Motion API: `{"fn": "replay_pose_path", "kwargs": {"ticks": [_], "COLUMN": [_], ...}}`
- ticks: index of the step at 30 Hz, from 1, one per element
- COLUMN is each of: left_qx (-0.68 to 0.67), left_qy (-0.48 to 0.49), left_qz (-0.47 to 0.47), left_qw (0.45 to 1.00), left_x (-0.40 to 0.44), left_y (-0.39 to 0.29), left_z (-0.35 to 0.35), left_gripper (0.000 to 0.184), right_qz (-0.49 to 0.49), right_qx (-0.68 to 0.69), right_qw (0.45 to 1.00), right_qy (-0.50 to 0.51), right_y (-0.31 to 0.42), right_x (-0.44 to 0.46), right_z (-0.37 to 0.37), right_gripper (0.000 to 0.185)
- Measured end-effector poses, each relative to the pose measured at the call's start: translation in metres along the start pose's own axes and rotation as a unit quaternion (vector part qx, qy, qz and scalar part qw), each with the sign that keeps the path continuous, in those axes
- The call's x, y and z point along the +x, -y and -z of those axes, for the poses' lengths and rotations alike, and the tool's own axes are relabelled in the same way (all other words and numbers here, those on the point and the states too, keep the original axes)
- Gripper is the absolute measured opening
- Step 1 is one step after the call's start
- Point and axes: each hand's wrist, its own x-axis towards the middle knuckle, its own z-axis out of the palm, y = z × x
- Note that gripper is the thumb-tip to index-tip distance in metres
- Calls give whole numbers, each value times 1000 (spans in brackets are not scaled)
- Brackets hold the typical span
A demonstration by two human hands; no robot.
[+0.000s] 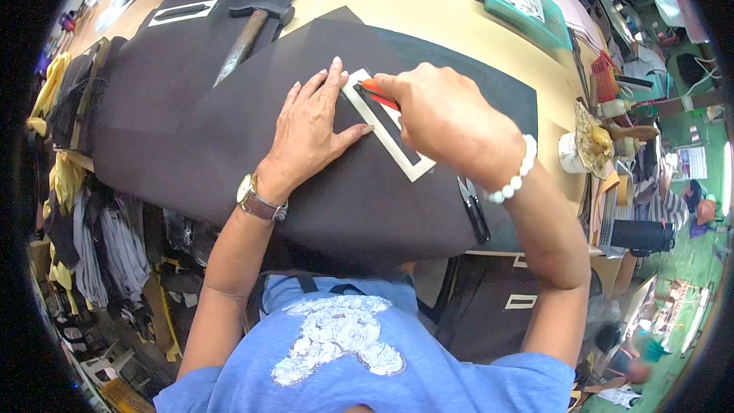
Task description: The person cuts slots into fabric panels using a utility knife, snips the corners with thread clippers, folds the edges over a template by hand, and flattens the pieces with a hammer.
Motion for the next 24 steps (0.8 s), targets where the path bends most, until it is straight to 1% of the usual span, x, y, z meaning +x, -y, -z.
{"fn": "replay_pose_path", "kwargs": {"ticks": [1,4,7,10,13,16,19,24], "left_qx": [8,5,6,9,8,12,18,18], "left_qy": [2,-6,0,0,-1,-2,0,21], "left_qz": [0,-4,0,1,0,-2,-5,-3], "left_qw": [1000,1000,1000,1000,1000,1000,1000,1000], "left_x": [0,0,1,1,1,1,1,2], "left_y": [1,2,2,2,1,1,1,-1], "left_z": [-1,-2,-1,-2,-2,-2,-2,1], "left_gripper": [87,88,89,90,90,89,88,88], "right_qz": [-18,-6,-56,-55,-73,-84,-79,-110], "right_qx": [10,-5,-19,-20,-40,-55,-53,-54], "right_qw": [1000,1000,997,998,995,993,994,990], "right_qy": [8,6,40,29,63,65,52,73], "right_y": [3,5,15,11,16,16,15,20], "right_x": [0,-8,-18,-31,-46,-63,-80,-105], "right_z": [2,6,9,2,5,2,-2,-4], "right_gripper": [37,39,43,41,52,58,62,63]}}
